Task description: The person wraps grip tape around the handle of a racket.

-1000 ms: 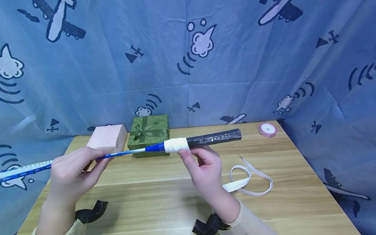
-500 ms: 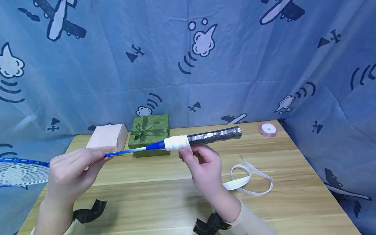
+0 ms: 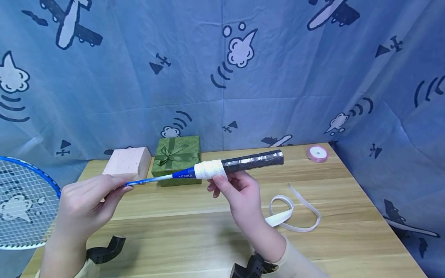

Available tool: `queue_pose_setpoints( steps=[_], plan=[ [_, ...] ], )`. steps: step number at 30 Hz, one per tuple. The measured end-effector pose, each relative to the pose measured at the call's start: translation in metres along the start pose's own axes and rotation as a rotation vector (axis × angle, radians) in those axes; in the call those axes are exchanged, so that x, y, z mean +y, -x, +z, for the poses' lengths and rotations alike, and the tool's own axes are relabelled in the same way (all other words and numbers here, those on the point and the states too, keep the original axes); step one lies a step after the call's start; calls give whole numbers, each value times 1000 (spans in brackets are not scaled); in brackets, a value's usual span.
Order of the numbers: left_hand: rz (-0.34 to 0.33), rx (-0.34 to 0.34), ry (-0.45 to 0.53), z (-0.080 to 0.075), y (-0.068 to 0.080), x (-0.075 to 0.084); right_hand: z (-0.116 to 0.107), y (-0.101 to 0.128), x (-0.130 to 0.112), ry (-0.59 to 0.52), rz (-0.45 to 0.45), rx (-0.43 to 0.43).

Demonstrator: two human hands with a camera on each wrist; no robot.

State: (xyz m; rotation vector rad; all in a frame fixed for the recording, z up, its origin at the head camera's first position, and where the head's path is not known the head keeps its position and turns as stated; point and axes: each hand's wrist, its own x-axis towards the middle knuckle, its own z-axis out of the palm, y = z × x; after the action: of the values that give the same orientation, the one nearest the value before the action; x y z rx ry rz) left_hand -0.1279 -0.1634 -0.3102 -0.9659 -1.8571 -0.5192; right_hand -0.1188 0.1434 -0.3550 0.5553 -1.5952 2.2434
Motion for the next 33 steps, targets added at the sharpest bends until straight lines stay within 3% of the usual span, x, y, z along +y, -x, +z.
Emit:
queue_pose_setpoints(
  steps=[3,7,10,16,20,23,33],
  plan=[
    [-30,37,-69,1,-2,2,1,-1,0,-94,40,-6],
    [-102,114,-152,5,-3,5,4,0,-2,-66,74,33],
    [-126,136,-150,6,-2,6,4,1,-3,10,95,67],
    [-60,199,-139,9,-3,2,3,2,-2,202,12,46],
    [-5,275,-116,13,-4,-1,4,3,-1,169,-85,8],
    [-6,277,-109,11,-4,-2,5,5,0,154,-123,-3],
    [-11,272,-104,10,-4,0,3,5,-2,240,-120,13]
  ],
)
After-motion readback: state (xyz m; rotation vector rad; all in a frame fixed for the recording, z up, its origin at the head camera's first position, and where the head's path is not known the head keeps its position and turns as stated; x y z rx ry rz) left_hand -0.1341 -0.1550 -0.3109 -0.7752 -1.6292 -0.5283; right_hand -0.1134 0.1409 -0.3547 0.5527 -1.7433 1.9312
